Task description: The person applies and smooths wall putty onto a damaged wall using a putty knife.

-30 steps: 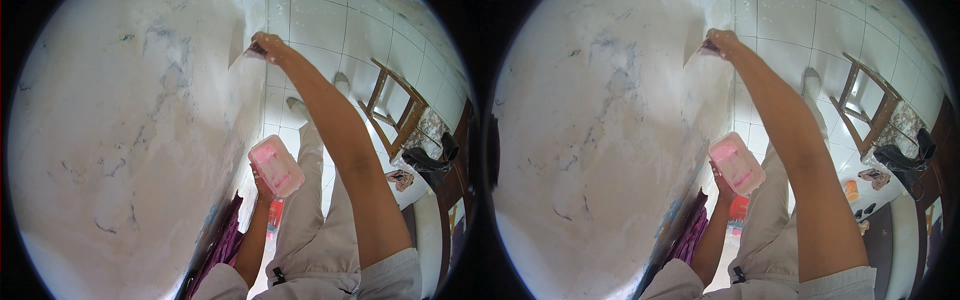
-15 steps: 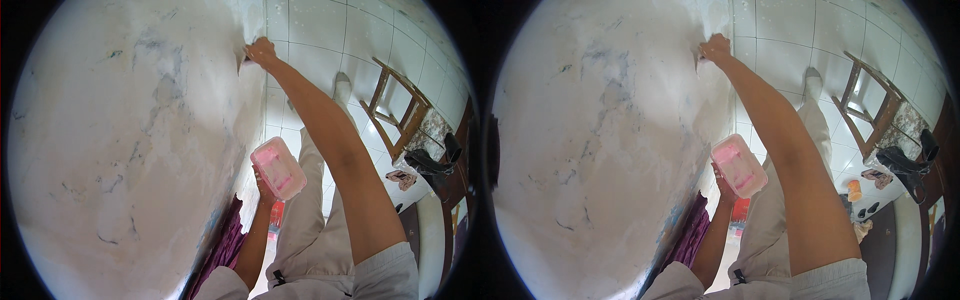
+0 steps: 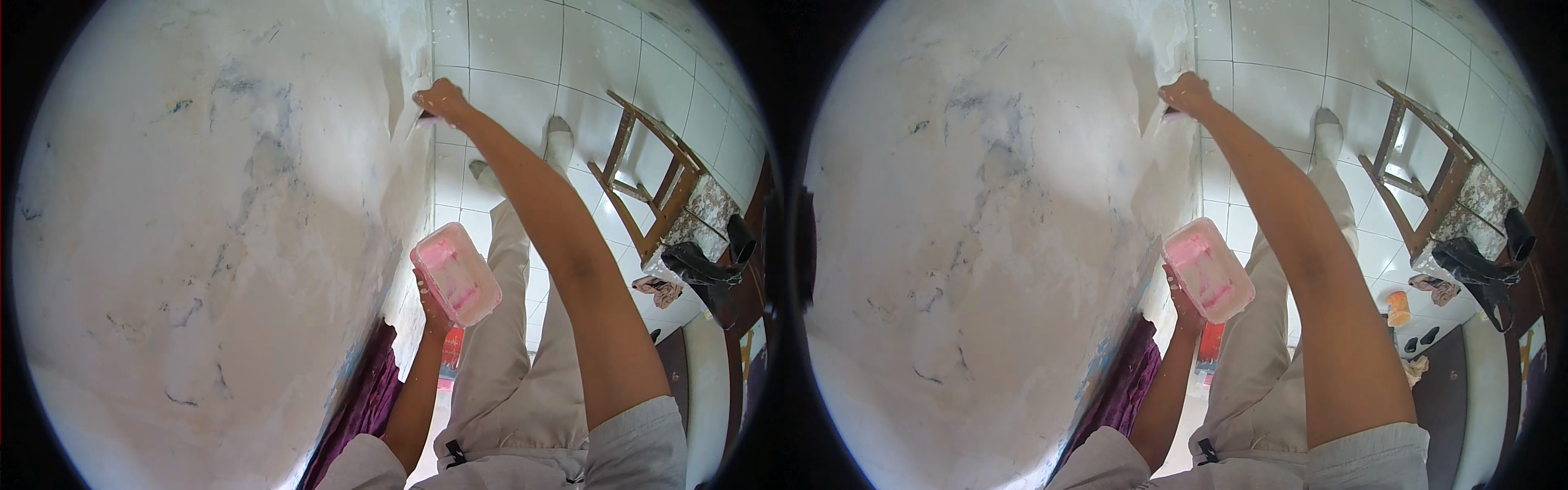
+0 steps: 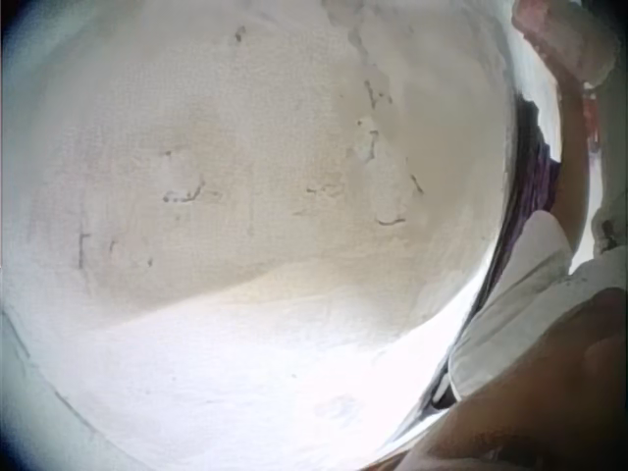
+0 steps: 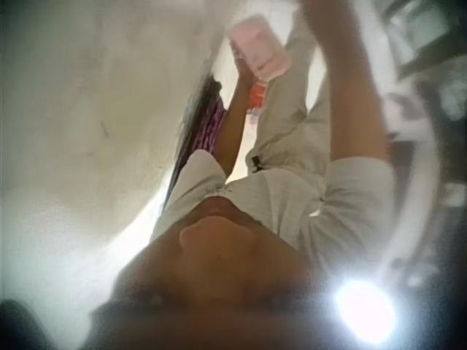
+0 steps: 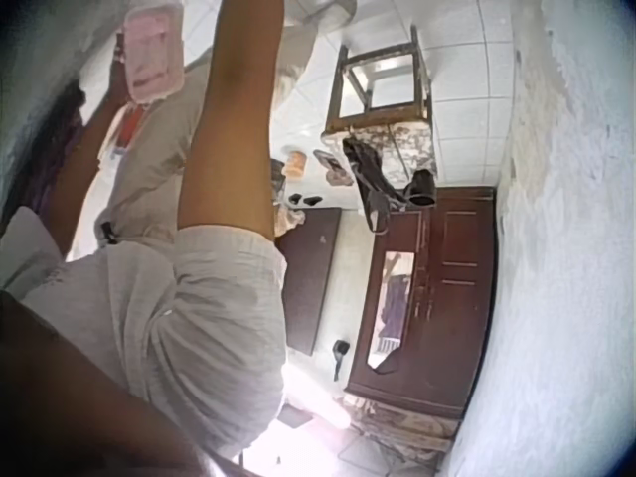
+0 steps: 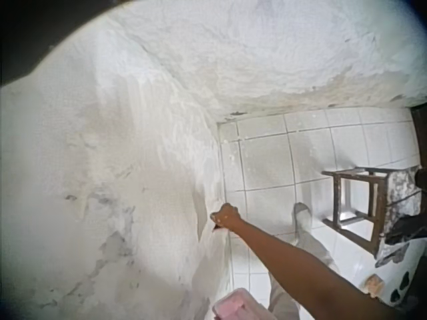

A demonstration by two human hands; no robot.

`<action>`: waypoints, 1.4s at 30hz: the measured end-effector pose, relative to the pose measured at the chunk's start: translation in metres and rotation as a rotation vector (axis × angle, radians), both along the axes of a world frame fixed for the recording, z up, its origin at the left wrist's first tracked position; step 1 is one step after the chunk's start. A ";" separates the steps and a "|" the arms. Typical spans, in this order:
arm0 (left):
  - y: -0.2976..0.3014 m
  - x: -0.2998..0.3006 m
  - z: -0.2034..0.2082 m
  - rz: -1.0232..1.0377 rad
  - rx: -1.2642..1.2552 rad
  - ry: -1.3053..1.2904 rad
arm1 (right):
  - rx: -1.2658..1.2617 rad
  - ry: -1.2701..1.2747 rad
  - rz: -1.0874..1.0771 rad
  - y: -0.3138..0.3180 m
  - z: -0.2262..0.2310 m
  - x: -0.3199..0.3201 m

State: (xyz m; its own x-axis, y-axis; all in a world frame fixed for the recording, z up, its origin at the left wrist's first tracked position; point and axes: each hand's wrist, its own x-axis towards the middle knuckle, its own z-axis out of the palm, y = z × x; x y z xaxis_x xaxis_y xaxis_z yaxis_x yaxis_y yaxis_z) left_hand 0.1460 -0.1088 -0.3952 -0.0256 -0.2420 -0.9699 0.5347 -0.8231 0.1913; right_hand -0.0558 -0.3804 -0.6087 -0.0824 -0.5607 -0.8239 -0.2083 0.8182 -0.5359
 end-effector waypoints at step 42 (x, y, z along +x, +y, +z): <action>-0.001 -0.027 0.013 0.035 -0.028 0.076 | -0.291 -0.185 -0.240 0.063 0.059 0.058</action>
State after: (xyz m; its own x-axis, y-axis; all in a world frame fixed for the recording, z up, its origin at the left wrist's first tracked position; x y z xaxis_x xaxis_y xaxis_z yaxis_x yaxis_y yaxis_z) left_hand 0.1190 -0.1093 -0.3823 -0.0897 -0.2709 -0.9584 0.5773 -0.7983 0.1716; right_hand 0.0021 -0.3174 -0.5492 -0.1049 -0.7549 -0.6474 0.0913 0.6410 -0.7621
